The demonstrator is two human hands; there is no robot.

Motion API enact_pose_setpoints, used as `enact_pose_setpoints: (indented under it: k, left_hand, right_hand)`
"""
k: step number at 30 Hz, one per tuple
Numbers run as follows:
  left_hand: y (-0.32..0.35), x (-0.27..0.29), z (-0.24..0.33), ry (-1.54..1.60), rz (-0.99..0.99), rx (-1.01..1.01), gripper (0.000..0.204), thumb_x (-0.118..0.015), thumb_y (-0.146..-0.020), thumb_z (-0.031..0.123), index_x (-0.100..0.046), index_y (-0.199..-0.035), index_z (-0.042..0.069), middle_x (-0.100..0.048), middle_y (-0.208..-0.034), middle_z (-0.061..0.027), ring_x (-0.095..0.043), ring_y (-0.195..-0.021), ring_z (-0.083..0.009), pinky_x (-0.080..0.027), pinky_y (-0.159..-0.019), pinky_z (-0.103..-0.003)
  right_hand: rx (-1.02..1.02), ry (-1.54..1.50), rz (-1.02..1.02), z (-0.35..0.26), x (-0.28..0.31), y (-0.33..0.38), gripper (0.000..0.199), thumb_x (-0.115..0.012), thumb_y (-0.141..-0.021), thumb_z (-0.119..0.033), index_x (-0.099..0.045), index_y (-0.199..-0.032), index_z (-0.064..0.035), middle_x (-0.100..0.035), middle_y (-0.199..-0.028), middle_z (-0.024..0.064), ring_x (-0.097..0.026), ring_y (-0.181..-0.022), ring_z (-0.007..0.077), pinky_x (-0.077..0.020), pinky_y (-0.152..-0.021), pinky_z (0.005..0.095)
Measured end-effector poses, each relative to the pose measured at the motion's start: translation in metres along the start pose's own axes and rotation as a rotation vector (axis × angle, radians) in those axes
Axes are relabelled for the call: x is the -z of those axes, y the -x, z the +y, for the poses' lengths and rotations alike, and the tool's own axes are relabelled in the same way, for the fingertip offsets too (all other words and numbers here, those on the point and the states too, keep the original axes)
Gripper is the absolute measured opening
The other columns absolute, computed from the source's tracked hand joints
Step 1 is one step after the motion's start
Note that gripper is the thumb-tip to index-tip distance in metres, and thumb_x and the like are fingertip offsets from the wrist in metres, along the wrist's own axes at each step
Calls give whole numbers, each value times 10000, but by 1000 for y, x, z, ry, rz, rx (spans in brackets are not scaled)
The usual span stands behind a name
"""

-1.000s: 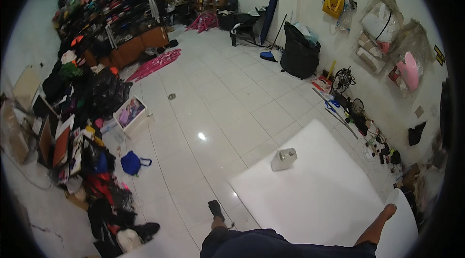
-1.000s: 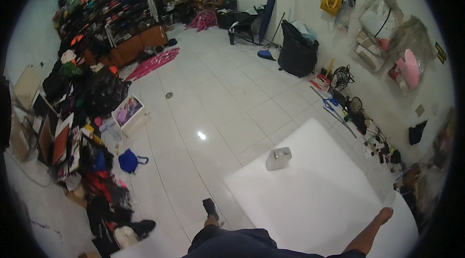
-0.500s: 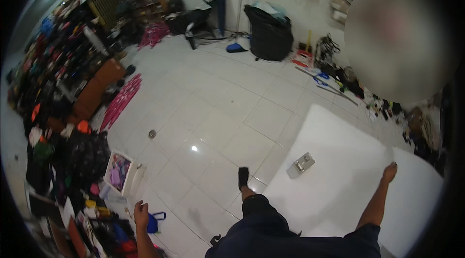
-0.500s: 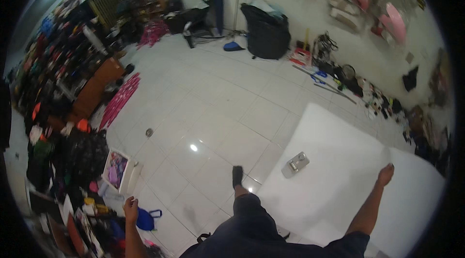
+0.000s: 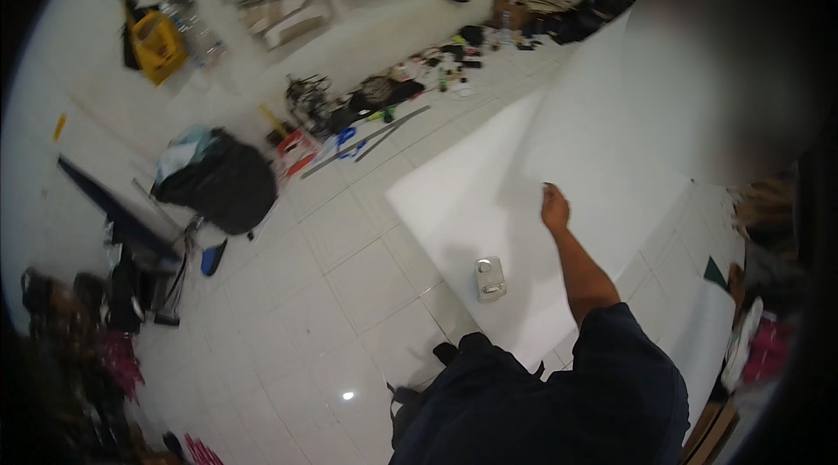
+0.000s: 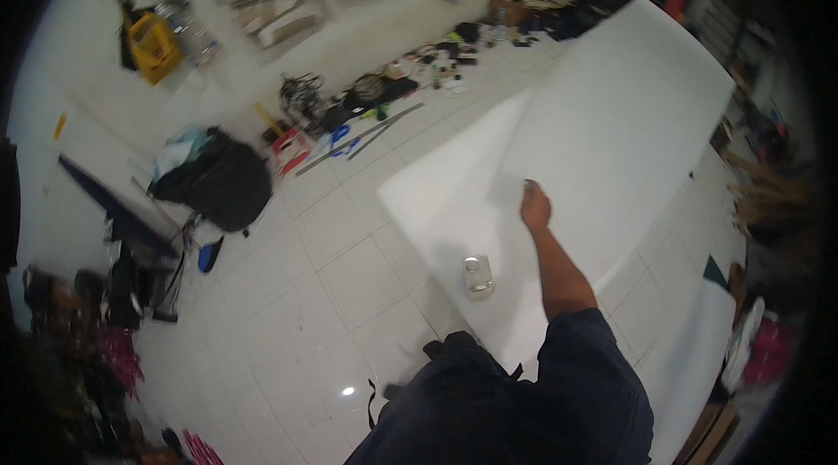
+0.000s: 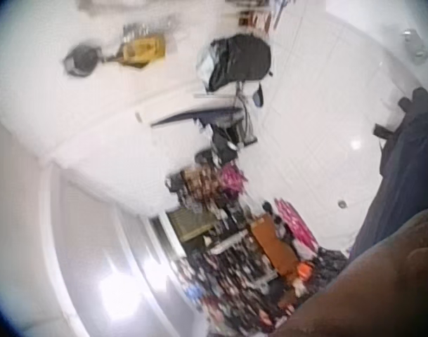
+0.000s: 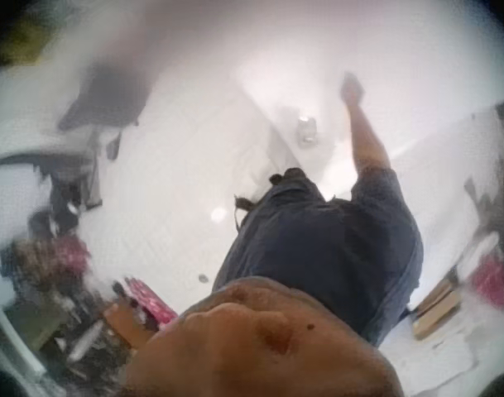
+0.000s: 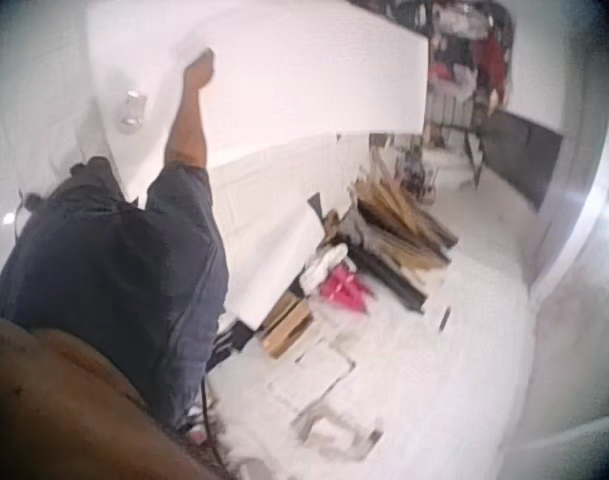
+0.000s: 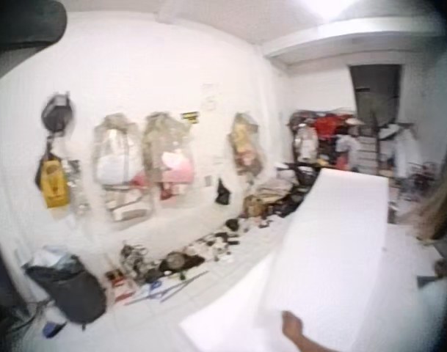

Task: The person sits on the floor and uses scissors to cut a large white foam sheet into smaller rectangular pieces. They repeatedly cut the foam, fold it, and use a metal can to weigh down the material during the process.

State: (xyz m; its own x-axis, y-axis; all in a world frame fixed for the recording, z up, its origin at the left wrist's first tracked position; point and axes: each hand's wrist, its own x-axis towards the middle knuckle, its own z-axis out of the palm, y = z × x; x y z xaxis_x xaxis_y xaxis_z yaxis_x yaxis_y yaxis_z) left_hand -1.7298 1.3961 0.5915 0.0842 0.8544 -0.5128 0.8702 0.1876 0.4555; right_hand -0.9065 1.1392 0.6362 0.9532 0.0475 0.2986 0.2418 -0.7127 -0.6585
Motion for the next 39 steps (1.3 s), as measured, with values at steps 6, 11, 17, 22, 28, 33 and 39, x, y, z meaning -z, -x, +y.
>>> enact_pose_setpoints:
  k: [6, 11, 17, 22, 28, 33, 39]
  left_hand:
    - [-169, 61, 66, -321, -55, -426, 325, -594, -928, 300, -662, -1120, 47, -660, -941, -129, -599, -859, -231, -497, -770, -371]
    - [-321, 36, 157, -462, -328, -509, 330, -583, -937, 328, -670, -1111, 61, -649, -906, -109, -584, -812, -219, -493, -722, -371]
    - [-481, -8, 344, -600, -585, -795, 360, -554, -954, 383, -681, -1086, 73, -627, -826, -65, -560, -717, -184, -485, -632, -364]
    - [-562, -34, 485, -585, -679, -1124, 367, -523, -956, 377, -693, -1045, 64, -638, -826, -55, -582, -727, -180, -496, -621, -361]
    - [-475, -135, 560, -468, -791, -775, 365, -690, -855, 277, -640, -1091, 3, -664, -801, -112, -623, -668, -199, -520, -630, -354]
    - [-365, -198, 534, -912, -1056, -769, 487, -692, -873, 338, -590, -1214, 5, -675, -960, -96, -643, -763, -170, -509, -611, -304]
    - [-325, -363, 476, -518, -1320, -371, 468, -529, -936, 479, -552, -1246, 129, -613, -1081, -63, -590, -956, -208, -478, -829, -397]
  right_hand:
    - [-68, -99, -4, -89, -53, 79, 224, -529, -982, -215, -661, -1127, -106, -684, -900, 200, -659, -848, 373, -519, -736, 443]
    - [-31, -87, -38, -138, -77, 119, 204, -554, -965, -186, -681, -1073, -68, -675, -844, 191, -633, -805, 384, -502, -731, 458]
    - [-154, -54, -93, -171, -132, 196, 200, -552, -960, -188, -675, -1094, -104, -690, -889, 173, -654, -836, 372, -519, -756, 472]
    - [-218, -79, -128, -206, -130, 246, 232, -535, -967, -222, -668, -1123, -113, -700, -973, 129, -654, -895, 355, -522, -802, 461]
    - [-349, 80, 49, -184, -110, 301, 191, -582, -915, -151, -684, -1060, -78, -697, -964, 145, -659, -908, 332, -513, -829, 446]
    - [-418, 157, 182, -116, -105, 328, 152, -585, -885, -100, -683, -993, -56, -678, -895, 156, -630, -824, 355, -480, -756, 469]
    - [-500, 246, 6, 1, -119, 332, 151, -574, -889, -111, -654, -1001, -50, -653, -828, 162, -592, -820, 369, -424, -828, 481]
